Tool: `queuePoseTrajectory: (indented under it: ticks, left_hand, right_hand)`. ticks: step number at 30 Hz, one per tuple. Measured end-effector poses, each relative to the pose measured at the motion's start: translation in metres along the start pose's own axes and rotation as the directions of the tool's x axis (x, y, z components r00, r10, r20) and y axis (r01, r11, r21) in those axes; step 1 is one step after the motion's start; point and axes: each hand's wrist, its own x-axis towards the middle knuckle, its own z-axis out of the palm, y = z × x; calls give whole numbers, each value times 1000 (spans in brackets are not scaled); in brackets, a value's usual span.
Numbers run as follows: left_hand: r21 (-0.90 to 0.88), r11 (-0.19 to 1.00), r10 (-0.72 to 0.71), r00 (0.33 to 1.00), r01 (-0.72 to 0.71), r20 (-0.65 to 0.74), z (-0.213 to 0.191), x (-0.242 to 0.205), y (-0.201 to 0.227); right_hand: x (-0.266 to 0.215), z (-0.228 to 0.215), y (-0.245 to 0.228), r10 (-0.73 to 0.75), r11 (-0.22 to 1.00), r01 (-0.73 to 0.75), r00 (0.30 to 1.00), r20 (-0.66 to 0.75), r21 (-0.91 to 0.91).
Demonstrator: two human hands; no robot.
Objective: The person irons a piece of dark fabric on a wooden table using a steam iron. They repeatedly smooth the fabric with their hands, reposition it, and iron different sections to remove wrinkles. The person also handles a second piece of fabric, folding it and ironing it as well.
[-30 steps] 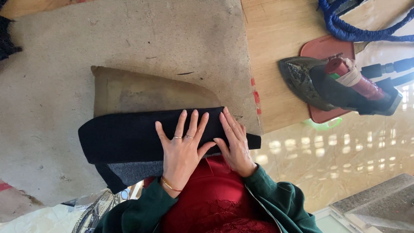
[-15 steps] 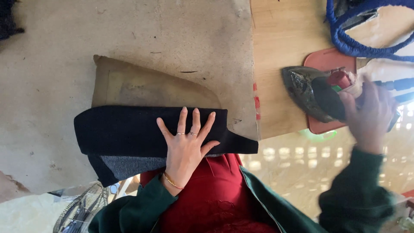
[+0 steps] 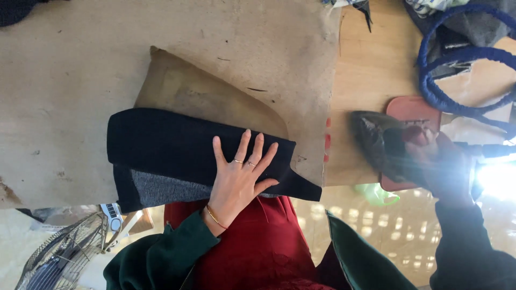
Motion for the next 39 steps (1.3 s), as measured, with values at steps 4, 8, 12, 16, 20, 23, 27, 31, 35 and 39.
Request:
queuePoseTrajectory:
  ticks: [4, 8, 12, 16, 20, 23, 27, 31, 35, 39]
  left_hand:
    - [-84, 996, -5, 1000, 4, -20, 0, -2, -1]
    - [-173, 985, -9, 999, 1, -47, 2, -3, -4]
    - [-503, 864, -122, 982, 34, -143, -12, -1, -11]
    - [-652, 756, -194, 972, 60, -135, -18, -8, -29]
    - [-305, 921, -303, 937, 242, -173, -5, -31, -61]
    - [-216, 903, -410, 894, 371, -181, -15, -43, -89]
    - [-58, 884, -465, 857, 464, -221, -29, -47, -116]
    - [-35, 863, -500, 845, 503, -187, -23, -56, -138]
    - [-196, 859, -508, 836, 473, -208, -26, -58, -154]
    - [-393, 810, -546, 804, 435, -237, -27, -63, -169]
  right_hand:
    - [17, 156, -122, -40, 166, -544, 830, -557, -822]
    - [33, 182, -120, -378, 31, 247, 900, 218, -968]
    - [61, 237, -154, -343, -70, 385, 857, 385, -920]
    - [74, 247, -156, -343, -115, 397, 845, 411, -911]
    - [89, 266, -167, -309, -118, 447, 832, 461, -887]
    - [97, 286, -174, -282, -131, 468, 828, 485, -874]
    - [109, 313, -181, -252, -148, 468, 834, 491, -871]
    - [122, 347, -193, -252, -188, 484, 817, 518, -855]
    - [136, 378, -205, -256, -192, 491, 811, 527, -850]
    - [152, 412, -214, -279, -234, 512, 779, 562, -827]
